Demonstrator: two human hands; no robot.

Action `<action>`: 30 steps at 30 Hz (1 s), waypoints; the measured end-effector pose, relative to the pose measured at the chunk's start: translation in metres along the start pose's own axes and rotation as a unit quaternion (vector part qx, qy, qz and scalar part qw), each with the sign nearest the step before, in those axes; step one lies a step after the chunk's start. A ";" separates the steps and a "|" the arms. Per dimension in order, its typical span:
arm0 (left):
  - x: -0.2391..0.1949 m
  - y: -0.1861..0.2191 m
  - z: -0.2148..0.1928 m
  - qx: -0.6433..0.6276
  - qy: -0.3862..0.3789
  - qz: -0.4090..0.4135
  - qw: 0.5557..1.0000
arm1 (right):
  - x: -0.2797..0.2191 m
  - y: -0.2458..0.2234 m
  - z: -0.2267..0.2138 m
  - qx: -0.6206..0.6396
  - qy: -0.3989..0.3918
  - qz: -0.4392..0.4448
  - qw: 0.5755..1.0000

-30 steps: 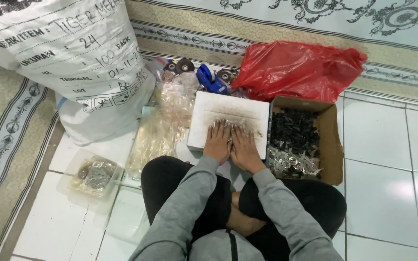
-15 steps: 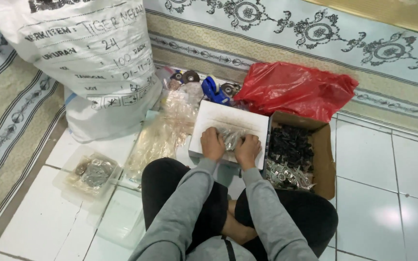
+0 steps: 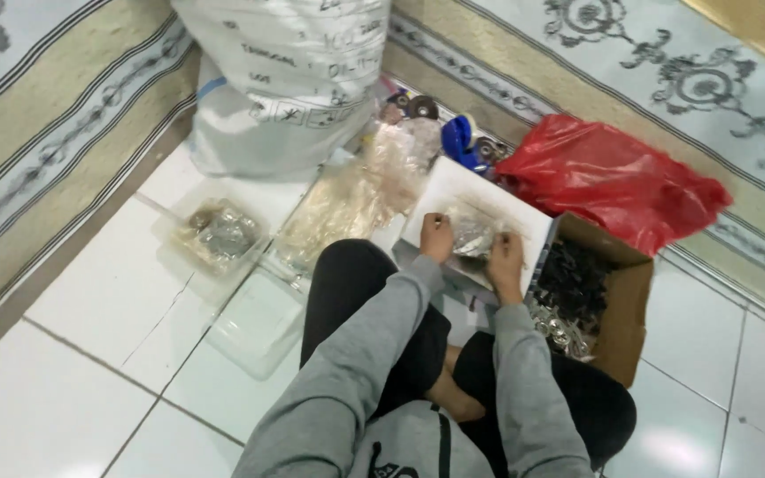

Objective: Manually bagging small metal components by picking them from a box and placing them into individual plastic bags.

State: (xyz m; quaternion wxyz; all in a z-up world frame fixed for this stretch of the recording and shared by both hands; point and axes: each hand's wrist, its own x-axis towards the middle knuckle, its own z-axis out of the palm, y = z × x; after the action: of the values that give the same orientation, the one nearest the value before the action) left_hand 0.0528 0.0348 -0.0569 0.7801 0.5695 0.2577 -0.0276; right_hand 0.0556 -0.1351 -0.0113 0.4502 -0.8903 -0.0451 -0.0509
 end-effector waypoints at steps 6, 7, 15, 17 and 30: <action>-0.108 0.116 -0.061 -0.026 0.045 0.042 0.998 | -0.010 -0.118 0.015 0.152 -0.065 0.046 0.985; -0.125 0.137 -0.080 -0.030 0.059 0.041 0.997 | -0.010 -0.141 0.027 0.153 -0.079 0.044 0.984; -0.154 0.155 -0.263 -0.016 0.250 0.078 0.965 | -0.017 -0.218 0.208 0.179 -0.283 0.024 0.942; -0.144 0.136 -0.306 -0.043 0.284 0.052 0.957 | -0.029 -0.228 0.256 0.183 -0.315 0.018 0.931; -0.168 0.142 -0.379 0.473 0.322 0.053 0.818 | -0.078 -0.289 0.254 -0.272 -0.286 -0.269 0.879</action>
State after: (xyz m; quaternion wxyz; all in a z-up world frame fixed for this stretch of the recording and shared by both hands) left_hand -0.1854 0.3845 0.0576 0.2872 0.8577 0.4188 0.0807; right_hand -0.0449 0.2378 0.0591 0.1268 -0.9070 -0.3943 0.0761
